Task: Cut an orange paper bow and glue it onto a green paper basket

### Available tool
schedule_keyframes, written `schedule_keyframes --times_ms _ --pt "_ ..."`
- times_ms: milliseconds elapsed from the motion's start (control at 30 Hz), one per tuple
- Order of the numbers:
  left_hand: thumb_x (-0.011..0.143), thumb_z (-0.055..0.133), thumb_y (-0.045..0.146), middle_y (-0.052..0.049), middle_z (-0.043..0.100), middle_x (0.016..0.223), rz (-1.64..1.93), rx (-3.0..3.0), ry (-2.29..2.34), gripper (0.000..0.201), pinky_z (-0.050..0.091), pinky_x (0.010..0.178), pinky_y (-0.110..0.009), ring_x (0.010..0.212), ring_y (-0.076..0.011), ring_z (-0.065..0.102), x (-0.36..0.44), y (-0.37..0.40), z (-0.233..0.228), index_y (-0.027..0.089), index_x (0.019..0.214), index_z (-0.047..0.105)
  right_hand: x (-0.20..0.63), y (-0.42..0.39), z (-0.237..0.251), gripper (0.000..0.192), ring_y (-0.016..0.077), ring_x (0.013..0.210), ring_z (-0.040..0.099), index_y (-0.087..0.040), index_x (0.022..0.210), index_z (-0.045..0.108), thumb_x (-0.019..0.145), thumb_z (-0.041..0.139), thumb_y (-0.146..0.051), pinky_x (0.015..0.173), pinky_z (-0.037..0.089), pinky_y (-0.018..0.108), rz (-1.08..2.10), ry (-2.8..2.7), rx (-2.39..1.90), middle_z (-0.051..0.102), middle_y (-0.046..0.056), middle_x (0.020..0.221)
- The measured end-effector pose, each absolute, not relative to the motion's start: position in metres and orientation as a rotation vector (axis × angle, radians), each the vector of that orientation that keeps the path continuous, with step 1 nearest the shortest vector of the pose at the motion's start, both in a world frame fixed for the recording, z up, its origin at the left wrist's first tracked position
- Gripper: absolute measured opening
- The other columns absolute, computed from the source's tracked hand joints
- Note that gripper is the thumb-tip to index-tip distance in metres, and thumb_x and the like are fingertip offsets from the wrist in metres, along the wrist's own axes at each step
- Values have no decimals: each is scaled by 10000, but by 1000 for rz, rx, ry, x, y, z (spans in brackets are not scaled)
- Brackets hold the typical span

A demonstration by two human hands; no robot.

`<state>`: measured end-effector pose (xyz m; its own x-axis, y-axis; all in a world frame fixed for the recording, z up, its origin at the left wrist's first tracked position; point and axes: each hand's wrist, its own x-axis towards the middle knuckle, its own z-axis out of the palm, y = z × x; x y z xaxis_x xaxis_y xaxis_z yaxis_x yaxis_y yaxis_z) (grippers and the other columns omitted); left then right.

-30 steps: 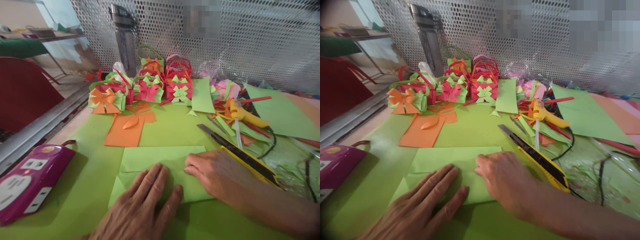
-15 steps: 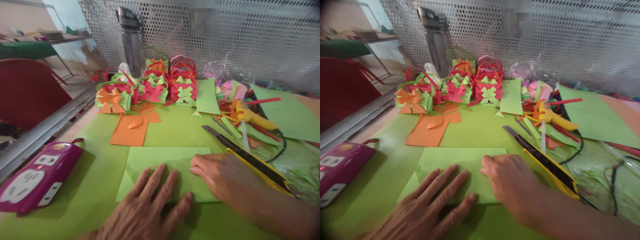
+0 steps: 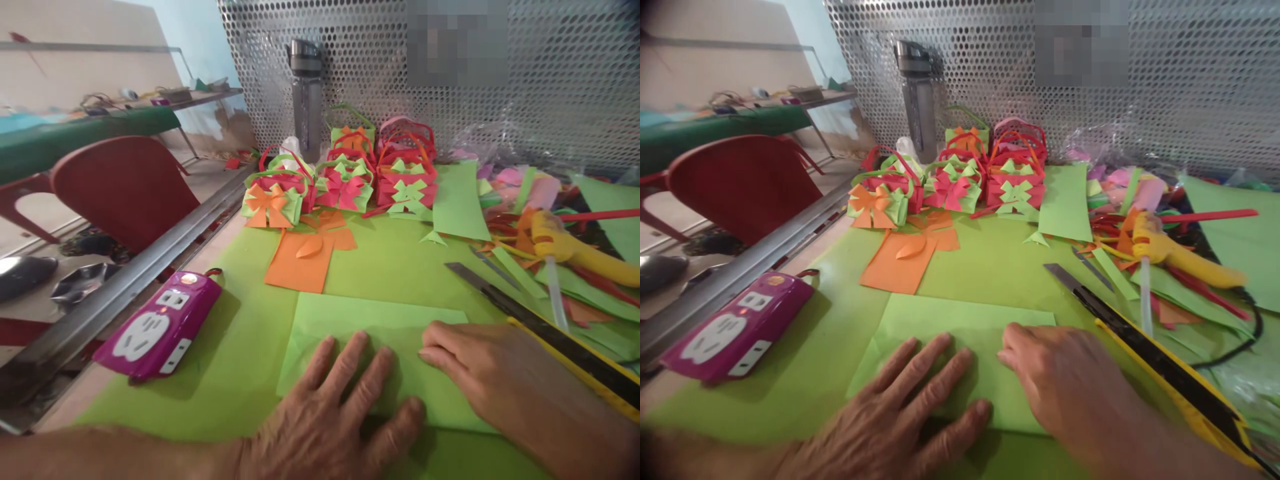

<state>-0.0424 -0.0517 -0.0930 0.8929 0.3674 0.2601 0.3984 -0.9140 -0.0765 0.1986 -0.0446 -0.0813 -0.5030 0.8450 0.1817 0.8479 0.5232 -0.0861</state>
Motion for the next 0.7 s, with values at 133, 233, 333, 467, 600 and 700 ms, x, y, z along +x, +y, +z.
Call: schedule_keyframes --times_ms 133,233,333,467,600,700 --pt "986 389 355 -145 587 1311 -346 -2931 -597 399 537 842 -545 1174 -395 566 -42 -52 -92 248 1359 481 198 -43 -79 262 137 395 521 -228 642 441 863 581 -215 450 270 277 62 -2558 -1499 525 -60 476" --pt "983 399 362 -160 584 1314 -323 -2947 -588 410 532 844 -552 1171 -404 567 -43 -53 -92 232 1364 477 197 -41 -76 284 127 391 505 -223 623 447 817 654 -216 446 261 271 123 -2552 -1544 533 -66 474" --pt "975 428 373 -181 574 1320 -327 -2952 -569 425 516 860 -565 1180 -413 558 -44 -54 -93 215 1366 474 197 -40 -76 284 126 401 509 -219 617 465 815 669 -229 445 249 268 171 -2545 -1601 553 -65 479" --pt "960 478 360 -175 570 1330 -319 -2921 -565 435 503 891 -557 1210 -401 536 -45 -54 -94 211 1368 470 198 -41 -78 283 116 389 475 -220 611 476 792 694 -233 440 240 260 137 -2500 -1609 531 -76 462" --pt "970 451 345 -180 580 1319 -315 -2908 -538 412 514 870 -557 1196 -409 549 -44 -53 -92 193 1352 491 197 -41 -78 275 100 376 443 -218 609 495 793 698 -234 438 243 246 191 -2477 -1604 509 -87 448" --pt "974 444 336 -178 582 1318 -304 -2908 -537 391 511 868 -563 1192 -412 552 -43 -53 -91 189 1328 515 197 -41 -77 259 100 386 444 -216 615 515 798 695 -251 446 244 245 236 -2463 -1636 519 -85 457"
